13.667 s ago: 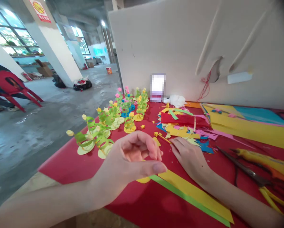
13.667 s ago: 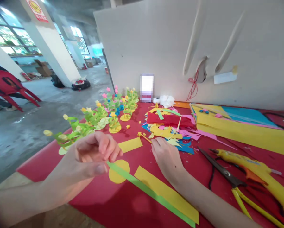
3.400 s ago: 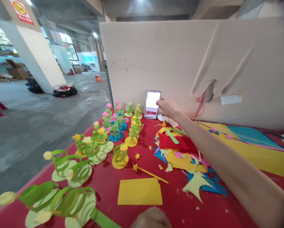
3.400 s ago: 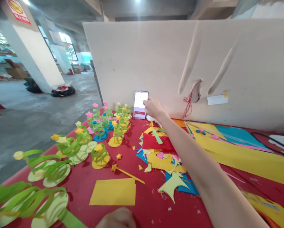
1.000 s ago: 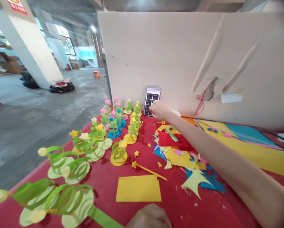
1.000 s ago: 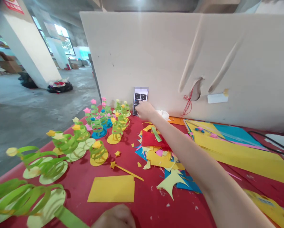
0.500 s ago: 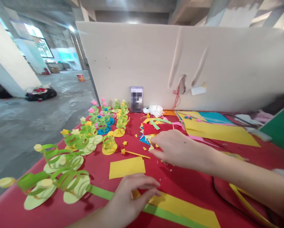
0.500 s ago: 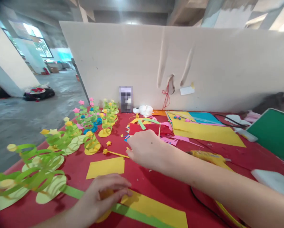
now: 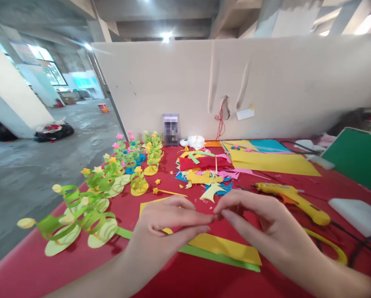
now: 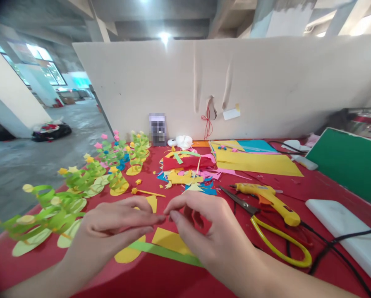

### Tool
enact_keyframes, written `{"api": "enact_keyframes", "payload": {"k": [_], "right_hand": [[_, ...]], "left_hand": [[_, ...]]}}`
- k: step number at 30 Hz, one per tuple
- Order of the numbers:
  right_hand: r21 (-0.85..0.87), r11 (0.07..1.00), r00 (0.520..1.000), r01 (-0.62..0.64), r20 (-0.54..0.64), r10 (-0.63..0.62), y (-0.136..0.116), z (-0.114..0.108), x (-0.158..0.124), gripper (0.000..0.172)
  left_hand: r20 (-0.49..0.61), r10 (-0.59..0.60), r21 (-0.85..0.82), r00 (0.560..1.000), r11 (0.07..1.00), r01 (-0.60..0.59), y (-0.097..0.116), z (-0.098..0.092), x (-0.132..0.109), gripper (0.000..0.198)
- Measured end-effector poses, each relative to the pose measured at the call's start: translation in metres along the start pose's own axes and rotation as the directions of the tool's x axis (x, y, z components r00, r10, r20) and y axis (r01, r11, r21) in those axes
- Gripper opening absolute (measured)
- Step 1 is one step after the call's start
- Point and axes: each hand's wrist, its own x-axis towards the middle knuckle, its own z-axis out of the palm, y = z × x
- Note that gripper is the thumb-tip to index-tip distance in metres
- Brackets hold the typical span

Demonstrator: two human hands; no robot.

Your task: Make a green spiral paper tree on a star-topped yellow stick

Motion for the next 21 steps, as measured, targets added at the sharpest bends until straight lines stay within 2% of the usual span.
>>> {"api": "enact_keyframes", "payload": {"k": [3, 7, 10, 14, 16, 18, 21], "right_hand": [[0.059, 0.998, 0.997, -0.026, -0.074, 0.030, -0.001, -0.003, -0.001, 0.015], [0.133, 0.989, 0.995, -0.062, -0.071, 0.072, 0.004, -0.003, -0.001, 0.013], [0.182, 0.980, 0.993, -0.085, -0.061, 0.098, 0.009, -0.006, 0.002, 0.012], [0.279, 0.953, 0.978, -0.119, -0.135, 0.161, 0.018, -0.011, 0.011, 0.011], [0.367, 0.910, 0.968, -0.191, -0.083, 0.237, 0.024, -0.011, 0.015, 0.013], [0.441, 0.844, 0.947, -0.304, 0.041, 0.320, 0.028, -0.008, 0.017, 0.016], [0.489, 0.753, 0.896, -0.440, 0.185, 0.404, 0.031, 0.000, 0.017, 0.020]], "left_hand": [[-0.032, 0.038, -0.013, 0.999, 0.999, -0.039, 0.008, 0.004, 0.007, 0.014], [-0.074, 0.057, 0.033, 0.996, 0.998, -0.055, 0.008, 0.011, 0.013, 0.014], [-0.038, 0.102, 0.126, 0.994, 0.987, -0.097, 0.005, 0.013, 0.016, 0.012], [0.027, 0.114, 0.159, 0.993, 0.980, -0.117, 0.001, 0.012, 0.020, 0.021], [0.029, 0.113, 0.165, 0.993, 0.979, -0.116, -0.001, 0.013, 0.023, 0.016], [0.002, 0.124, 0.186, 0.992, 0.975, -0.122, -0.004, 0.015, 0.025, 0.006], [-0.039, 0.144, 0.262, 0.989, 0.957, -0.129, -0.012, 0.016, 0.028, 0.017]]}}
